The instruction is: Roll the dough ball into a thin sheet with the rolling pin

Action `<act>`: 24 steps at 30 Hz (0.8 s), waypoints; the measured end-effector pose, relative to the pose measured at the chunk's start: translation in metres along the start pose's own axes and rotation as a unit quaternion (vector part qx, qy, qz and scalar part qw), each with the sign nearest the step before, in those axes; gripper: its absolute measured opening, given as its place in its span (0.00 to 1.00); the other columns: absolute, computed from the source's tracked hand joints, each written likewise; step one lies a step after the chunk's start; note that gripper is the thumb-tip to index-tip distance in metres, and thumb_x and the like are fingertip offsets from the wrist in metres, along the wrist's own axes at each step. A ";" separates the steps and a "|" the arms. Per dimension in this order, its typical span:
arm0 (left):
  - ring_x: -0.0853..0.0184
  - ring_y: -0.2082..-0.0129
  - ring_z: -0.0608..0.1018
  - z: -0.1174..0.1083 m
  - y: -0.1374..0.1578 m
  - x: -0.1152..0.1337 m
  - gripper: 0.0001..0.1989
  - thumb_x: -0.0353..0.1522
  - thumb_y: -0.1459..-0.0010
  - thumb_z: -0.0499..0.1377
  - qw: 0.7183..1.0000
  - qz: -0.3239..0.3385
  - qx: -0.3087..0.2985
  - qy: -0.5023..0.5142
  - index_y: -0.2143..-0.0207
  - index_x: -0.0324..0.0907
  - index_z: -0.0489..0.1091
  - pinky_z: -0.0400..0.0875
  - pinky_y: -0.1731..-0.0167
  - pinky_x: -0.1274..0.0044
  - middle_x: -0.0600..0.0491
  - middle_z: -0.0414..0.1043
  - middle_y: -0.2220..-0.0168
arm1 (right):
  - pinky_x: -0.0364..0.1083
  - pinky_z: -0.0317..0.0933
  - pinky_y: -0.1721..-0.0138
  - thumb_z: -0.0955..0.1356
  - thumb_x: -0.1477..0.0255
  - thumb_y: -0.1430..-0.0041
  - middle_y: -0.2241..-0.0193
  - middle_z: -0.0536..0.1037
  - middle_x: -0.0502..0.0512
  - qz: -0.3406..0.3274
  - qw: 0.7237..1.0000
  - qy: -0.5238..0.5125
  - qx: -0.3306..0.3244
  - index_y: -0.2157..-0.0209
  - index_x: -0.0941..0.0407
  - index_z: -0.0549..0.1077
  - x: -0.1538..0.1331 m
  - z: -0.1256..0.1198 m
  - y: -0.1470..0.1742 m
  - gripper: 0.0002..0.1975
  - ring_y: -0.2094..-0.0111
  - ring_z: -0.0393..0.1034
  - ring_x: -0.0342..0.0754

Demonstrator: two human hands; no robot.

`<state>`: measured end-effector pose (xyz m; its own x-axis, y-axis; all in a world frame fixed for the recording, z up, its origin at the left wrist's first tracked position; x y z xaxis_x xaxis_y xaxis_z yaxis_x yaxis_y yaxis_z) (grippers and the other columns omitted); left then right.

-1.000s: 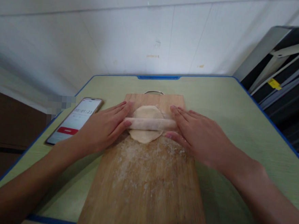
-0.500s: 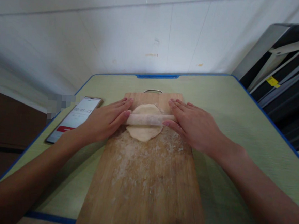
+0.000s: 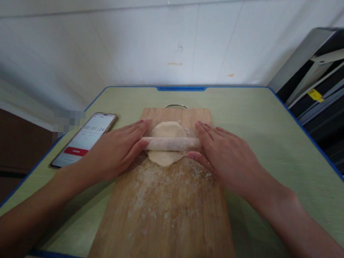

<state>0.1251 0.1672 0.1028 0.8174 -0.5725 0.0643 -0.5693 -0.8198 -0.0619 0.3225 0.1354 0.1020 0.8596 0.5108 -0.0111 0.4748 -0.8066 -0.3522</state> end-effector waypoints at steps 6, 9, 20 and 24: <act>0.59 0.39 0.67 -0.003 -0.001 0.001 0.29 0.39 0.32 0.35 0.999 0.032 -0.023 0.027 0.40 0.31 0.60 0.60 0.40 0.67 0.40 0.64 0.39 | 0.59 0.64 0.47 0.49 0.59 0.31 0.50 0.76 0.66 0.001 0.999 -0.032 -0.037 0.47 0.62 0.72 0.007 0.000 -0.002 0.31 0.48 0.71 0.57; 0.60 0.37 0.63 -0.009 -0.010 0.000 0.29 0.40 0.33 0.36 0.996 0.050 -0.060 0.033 0.39 0.33 0.58 0.55 0.38 0.68 0.42 0.60 0.36 | 0.61 0.58 0.42 0.50 0.55 0.33 0.44 0.70 0.66 -0.026 0.997 -0.059 -0.053 0.44 0.61 0.70 0.016 -0.002 -0.012 0.33 0.42 0.64 0.58; 0.60 0.31 0.47 0.005 -0.067 -0.016 0.31 0.40 0.33 0.30 0.989 0.030 -0.138 0.051 0.33 0.33 0.45 0.46 0.36 0.66 0.41 0.44 0.31 | 0.61 0.46 0.38 0.45 0.49 0.36 0.35 0.57 0.62 0.039 0.980 -0.097 -0.170 0.36 0.59 0.58 0.048 0.042 -0.056 0.39 0.35 0.46 0.56; 0.59 0.31 0.45 0.014 -0.051 -0.011 0.29 0.38 0.32 0.32 0.986 0.055 -0.150 0.050 0.34 0.35 0.48 0.44 0.36 0.63 0.42 0.43 0.31 | 0.65 0.43 0.38 0.45 0.48 0.36 0.35 0.55 0.68 0.057 0.981 -0.074 -0.170 0.35 0.64 0.56 0.040 0.039 -0.042 0.42 0.34 0.44 0.60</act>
Point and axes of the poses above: each hand's wrist, its own y-axis away from the middle knuckle, its own z-axis out of the palm, x = y × z, the point moved 6 cm from there along -y, towards the middle knuckle
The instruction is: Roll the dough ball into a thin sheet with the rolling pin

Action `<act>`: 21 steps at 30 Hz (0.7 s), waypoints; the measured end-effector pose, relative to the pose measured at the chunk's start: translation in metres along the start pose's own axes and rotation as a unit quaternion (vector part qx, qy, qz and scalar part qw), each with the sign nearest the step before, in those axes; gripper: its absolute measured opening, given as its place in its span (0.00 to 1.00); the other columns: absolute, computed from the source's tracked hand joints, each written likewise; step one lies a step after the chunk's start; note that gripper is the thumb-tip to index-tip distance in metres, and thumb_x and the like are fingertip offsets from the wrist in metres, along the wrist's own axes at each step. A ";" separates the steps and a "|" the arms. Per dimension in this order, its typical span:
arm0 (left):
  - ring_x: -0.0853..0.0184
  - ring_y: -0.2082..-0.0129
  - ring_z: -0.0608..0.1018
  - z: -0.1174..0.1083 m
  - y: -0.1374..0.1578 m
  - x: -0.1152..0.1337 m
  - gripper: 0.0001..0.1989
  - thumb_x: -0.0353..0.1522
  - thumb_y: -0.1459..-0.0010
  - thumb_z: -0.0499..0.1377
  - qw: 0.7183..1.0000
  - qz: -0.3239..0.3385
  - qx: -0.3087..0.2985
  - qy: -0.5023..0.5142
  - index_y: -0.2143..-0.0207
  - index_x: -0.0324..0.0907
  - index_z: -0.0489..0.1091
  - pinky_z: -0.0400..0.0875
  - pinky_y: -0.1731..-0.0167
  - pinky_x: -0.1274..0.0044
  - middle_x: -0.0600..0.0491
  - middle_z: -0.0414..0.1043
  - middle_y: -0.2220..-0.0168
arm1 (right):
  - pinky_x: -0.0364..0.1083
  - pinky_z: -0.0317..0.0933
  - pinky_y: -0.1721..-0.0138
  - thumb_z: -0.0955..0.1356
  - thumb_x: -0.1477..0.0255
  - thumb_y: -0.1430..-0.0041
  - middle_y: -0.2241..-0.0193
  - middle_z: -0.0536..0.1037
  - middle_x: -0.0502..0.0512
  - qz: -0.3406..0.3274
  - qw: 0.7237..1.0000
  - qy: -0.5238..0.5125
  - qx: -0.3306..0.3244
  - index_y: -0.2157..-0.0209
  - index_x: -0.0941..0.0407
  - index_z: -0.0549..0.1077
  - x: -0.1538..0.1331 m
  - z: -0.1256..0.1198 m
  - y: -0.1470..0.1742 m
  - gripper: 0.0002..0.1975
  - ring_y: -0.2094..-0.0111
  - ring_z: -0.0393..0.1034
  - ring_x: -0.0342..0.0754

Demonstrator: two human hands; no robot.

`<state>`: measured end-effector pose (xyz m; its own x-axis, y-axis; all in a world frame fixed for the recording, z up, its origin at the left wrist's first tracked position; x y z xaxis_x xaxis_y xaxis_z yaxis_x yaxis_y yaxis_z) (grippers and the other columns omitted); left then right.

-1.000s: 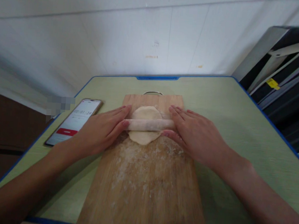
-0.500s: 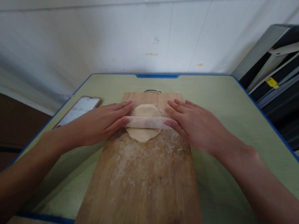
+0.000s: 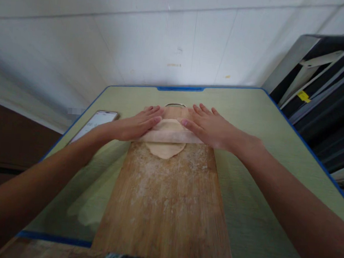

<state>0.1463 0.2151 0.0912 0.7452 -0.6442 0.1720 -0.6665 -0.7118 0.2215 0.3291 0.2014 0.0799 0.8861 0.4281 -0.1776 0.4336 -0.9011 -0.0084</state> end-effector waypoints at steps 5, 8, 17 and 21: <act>0.54 0.31 0.43 0.001 0.007 0.001 0.29 0.41 0.32 0.34 0.998 -0.039 0.034 -0.024 0.33 0.37 0.42 0.44 0.36 0.60 0.42 0.39 0.30 | 0.66 0.41 0.38 0.46 0.50 0.35 0.35 0.54 0.66 0.024 0.998 0.056 0.014 0.35 0.63 0.56 -0.011 -0.003 0.012 0.39 0.34 0.43 0.61; 0.56 0.31 0.47 0.002 0.001 -0.002 0.28 0.38 0.31 0.33 0.998 -0.063 0.021 -0.020 0.33 0.39 0.45 0.48 0.37 0.61 0.43 0.43 0.31 | 0.67 0.43 0.39 0.46 0.54 0.33 0.35 0.54 0.67 0.050 0.997 0.059 0.006 0.36 0.64 0.56 -0.009 -0.003 0.008 0.37 0.34 0.44 0.61; 0.58 0.31 0.41 -0.006 0.022 0.015 0.29 0.38 0.31 0.33 0.991 -0.065 0.098 -0.058 0.32 0.36 0.41 0.36 0.35 0.56 0.46 0.42 0.30 | 0.68 0.46 0.40 0.38 0.50 0.36 0.39 0.63 0.73 -0.024 0.990 0.105 0.096 0.40 0.70 0.62 -0.031 -0.008 0.031 0.46 0.36 0.52 0.61; 0.52 0.31 0.44 -0.002 0.013 0.004 0.29 0.38 0.31 0.30 0.990 -0.117 0.066 -0.031 0.32 0.36 0.40 0.45 0.38 0.52 0.43 0.41 0.30 | 0.67 0.46 0.40 0.42 0.52 0.34 0.39 0.62 0.71 0.006 0.987 0.126 0.097 0.39 0.68 0.60 -0.026 -0.008 0.023 0.41 0.36 0.52 0.60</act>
Point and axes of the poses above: each hand's wrist, its own y-axis away from the middle knuckle, its own z-axis out of the palm, x = y × z, the point moved 6 cm from there along -y, towards the middle knuckle
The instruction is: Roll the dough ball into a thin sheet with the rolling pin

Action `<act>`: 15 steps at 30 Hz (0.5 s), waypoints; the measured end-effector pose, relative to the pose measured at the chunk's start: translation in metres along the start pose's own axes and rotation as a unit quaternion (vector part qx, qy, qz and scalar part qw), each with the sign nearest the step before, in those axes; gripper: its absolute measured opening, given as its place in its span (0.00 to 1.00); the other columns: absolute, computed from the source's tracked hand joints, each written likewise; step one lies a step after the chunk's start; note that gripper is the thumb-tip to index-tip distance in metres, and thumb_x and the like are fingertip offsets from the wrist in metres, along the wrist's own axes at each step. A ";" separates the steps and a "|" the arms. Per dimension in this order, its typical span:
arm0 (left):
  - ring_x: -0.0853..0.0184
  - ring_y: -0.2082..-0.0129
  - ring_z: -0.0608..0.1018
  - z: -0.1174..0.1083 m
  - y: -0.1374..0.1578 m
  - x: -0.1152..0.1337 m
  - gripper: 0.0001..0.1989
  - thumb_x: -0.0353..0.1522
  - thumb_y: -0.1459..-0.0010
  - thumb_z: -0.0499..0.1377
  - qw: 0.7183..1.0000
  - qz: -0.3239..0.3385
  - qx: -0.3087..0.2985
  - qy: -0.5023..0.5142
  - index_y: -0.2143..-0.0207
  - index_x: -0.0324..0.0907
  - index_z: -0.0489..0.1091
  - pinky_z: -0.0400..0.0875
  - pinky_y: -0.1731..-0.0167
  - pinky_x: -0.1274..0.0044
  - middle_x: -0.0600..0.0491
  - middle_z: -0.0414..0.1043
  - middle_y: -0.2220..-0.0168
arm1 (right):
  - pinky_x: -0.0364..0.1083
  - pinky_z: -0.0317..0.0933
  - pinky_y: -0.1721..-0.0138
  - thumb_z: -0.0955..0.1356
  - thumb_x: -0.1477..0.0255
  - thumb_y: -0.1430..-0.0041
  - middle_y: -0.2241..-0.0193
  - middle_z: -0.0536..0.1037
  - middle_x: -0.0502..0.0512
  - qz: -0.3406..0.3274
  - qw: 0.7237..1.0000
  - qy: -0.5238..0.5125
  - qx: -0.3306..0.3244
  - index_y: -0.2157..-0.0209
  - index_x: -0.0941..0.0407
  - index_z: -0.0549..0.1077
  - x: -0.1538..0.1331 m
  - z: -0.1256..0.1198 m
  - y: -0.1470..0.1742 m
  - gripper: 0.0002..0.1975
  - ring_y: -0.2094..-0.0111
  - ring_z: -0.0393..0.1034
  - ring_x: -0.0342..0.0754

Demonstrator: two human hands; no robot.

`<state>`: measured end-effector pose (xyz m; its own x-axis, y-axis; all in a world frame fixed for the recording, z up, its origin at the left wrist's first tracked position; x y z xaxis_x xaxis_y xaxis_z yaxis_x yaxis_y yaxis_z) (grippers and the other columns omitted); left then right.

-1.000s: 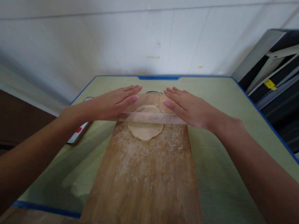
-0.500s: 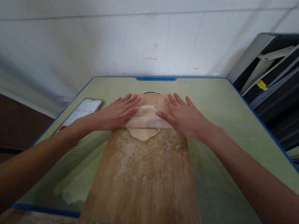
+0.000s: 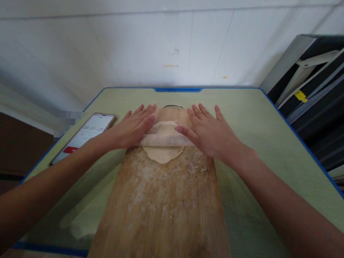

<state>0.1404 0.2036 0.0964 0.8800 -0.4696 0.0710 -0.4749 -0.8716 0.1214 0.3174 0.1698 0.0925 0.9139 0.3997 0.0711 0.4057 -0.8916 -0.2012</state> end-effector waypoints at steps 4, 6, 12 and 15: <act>0.54 0.31 0.46 -0.006 0.019 0.014 0.30 0.41 0.31 0.34 0.997 0.056 0.045 -0.025 0.33 0.34 0.45 0.43 0.36 0.56 0.44 0.46 0.31 | 0.65 0.49 0.40 0.42 0.51 0.34 0.43 0.68 0.72 -0.040 0.998 0.002 0.046 0.42 0.69 0.63 -0.013 -0.010 0.017 0.43 0.40 0.60 0.59; 0.56 0.31 0.47 -0.008 0.025 0.019 0.29 0.41 0.31 0.35 0.995 0.079 0.057 -0.032 0.34 0.34 0.48 0.42 0.35 0.58 0.46 0.49 0.32 | 0.65 0.50 0.41 0.42 0.51 0.35 0.44 0.70 0.73 -0.050 0.997 0.000 0.063 0.42 0.70 0.63 -0.017 -0.014 0.024 0.43 0.41 0.63 0.59; 0.53 0.33 0.52 -0.002 0.003 0.007 0.29 0.39 0.30 0.32 0.999 0.024 0.021 -0.011 0.33 0.35 0.45 0.47 0.37 0.54 0.44 0.49 0.32 | 0.69 0.47 0.42 0.38 0.52 0.36 0.43 0.67 0.75 -0.029 0.999 0.000 0.034 0.42 0.71 0.64 -0.011 -0.009 0.010 0.46 0.39 0.59 0.62; 0.54 0.32 0.50 -0.005 0.020 0.014 0.29 0.39 0.31 0.33 0.997 0.061 0.037 -0.034 0.34 0.34 0.49 0.43 0.36 0.57 0.45 0.49 0.32 | 0.67 0.48 0.40 0.40 0.52 0.35 0.45 0.71 0.73 -0.041 0.998 -0.009 0.046 0.43 0.68 0.65 -0.018 -0.015 0.024 0.43 0.42 0.64 0.59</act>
Point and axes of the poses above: each hand's wrist, its own y-axis away from the middle knuckle, its own z-axis out of the palm, x = y × z, the point moved 6 cm from there along -y, towards the middle knuckle
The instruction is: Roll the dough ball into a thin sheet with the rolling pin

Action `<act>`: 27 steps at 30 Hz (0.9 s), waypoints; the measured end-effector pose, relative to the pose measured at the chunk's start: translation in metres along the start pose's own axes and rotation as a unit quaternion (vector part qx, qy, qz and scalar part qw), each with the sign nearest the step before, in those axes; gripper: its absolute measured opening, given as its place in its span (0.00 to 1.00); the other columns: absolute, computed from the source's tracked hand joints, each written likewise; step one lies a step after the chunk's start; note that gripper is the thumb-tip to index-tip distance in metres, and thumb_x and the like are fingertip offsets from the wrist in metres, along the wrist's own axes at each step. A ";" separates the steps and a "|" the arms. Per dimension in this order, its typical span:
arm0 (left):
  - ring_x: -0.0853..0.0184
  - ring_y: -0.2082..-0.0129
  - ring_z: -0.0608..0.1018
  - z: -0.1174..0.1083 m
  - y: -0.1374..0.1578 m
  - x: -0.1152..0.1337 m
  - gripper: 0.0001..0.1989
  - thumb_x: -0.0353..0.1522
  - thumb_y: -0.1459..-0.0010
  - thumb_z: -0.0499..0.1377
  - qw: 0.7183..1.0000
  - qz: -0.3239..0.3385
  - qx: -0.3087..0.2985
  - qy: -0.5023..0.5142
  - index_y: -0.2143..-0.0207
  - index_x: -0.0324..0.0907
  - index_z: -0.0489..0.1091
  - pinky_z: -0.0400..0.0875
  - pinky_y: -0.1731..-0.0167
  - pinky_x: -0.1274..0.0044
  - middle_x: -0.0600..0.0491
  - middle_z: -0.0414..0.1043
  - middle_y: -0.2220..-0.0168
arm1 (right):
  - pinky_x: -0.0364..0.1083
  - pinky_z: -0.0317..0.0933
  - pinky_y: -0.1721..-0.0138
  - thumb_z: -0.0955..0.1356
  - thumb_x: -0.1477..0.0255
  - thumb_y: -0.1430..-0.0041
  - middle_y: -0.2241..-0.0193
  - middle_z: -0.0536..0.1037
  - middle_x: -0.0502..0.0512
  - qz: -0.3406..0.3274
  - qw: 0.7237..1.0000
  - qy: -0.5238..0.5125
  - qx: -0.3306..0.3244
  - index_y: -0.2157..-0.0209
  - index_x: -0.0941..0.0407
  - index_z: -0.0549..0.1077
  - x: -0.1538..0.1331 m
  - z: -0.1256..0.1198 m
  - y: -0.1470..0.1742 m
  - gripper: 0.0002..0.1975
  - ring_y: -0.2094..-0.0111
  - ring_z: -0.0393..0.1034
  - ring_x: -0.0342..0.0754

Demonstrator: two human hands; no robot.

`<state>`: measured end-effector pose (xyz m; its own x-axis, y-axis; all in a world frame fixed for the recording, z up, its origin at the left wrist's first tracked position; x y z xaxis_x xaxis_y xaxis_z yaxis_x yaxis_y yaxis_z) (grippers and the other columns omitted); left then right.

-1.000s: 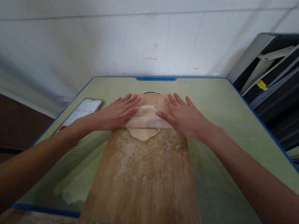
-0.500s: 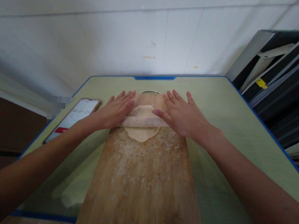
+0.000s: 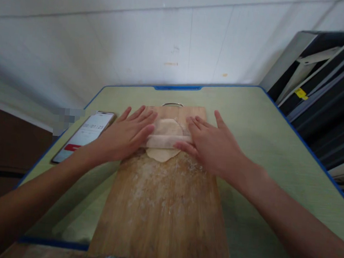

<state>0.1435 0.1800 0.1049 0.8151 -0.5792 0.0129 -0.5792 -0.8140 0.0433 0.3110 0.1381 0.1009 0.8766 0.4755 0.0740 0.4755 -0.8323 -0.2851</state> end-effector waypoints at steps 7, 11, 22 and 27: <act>0.55 0.32 0.50 -0.002 -0.001 0.003 0.29 0.39 0.30 0.34 0.999 0.008 0.020 -0.024 0.34 0.34 0.51 0.43 0.35 0.58 0.44 0.51 0.33 | 0.63 0.53 0.41 0.41 0.52 0.34 0.46 0.72 0.73 -0.012 1.000 -0.006 0.017 0.45 0.68 0.66 0.000 0.002 0.003 0.42 0.43 0.65 0.57; 0.53 0.33 0.52 0.003 -0.012 -0.003 0.28 0.36 0.30 0.33 1.000 -0.003 0.002 -0.019 0.35 0.31 0.50 0.48 0.37 0.58 0.41 0.51 0.33 | 0.62 0.53 0.41 0.46 0.53 0.33 0.47 0.72 0.75 0.012 1.000 0.002 -0.003 0.44 0.70 0.66 0.005 0.006 -0.004 0.39 0.43 0.65 0.59; 0.57 0.33 0.55 -0.001 -0.008 0.002 0.28 0.36 0.30 0.33 1.000 -0.003 0.021 -0.020 0.37 0.29 0.54 0.51 0.37 0.63 0.40 0.55 0.34 | 0.57 0.61 0.45 0.51 0.55 0.33 0.45 0.71 0.71 0.043 0.999 -0.012 -0.025 0.44 0.67 0.66 0.006 0.005 -0.002 0.33 0.45 0.68 0.59; 0.58 0.33 0.55 -0.007 0.015 0.013 0.30 0.39 0.31 0.34 0.999 0.018 0.043 -0.003 0.37 0.31 0.56 0.48 0.35 0.65 0.42 0.57 0.35 | 0.55 0.69 0.54 0.54 0.54 0.34 0.49 0.75 0.72 0.007 1.000 -0.001 0.016 0.45 0.68 0.67 -0.006 -0.003 0.016 0.33 0.52 0.73 0.59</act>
<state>0.1455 0.1608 0.1126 0.7933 -0.6087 0.0068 -0.6079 -0.7928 -0.0437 0.3132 0.1207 0.0989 0.8827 0.4649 0.0687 0.4613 -0.8291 -0.3159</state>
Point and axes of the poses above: each hand's wrist, its own y-axis away from the middle knuckle, its own z-axis out of the palm, x = y × z, the point moved 6 cm from there along -y, towards the middle knuckle
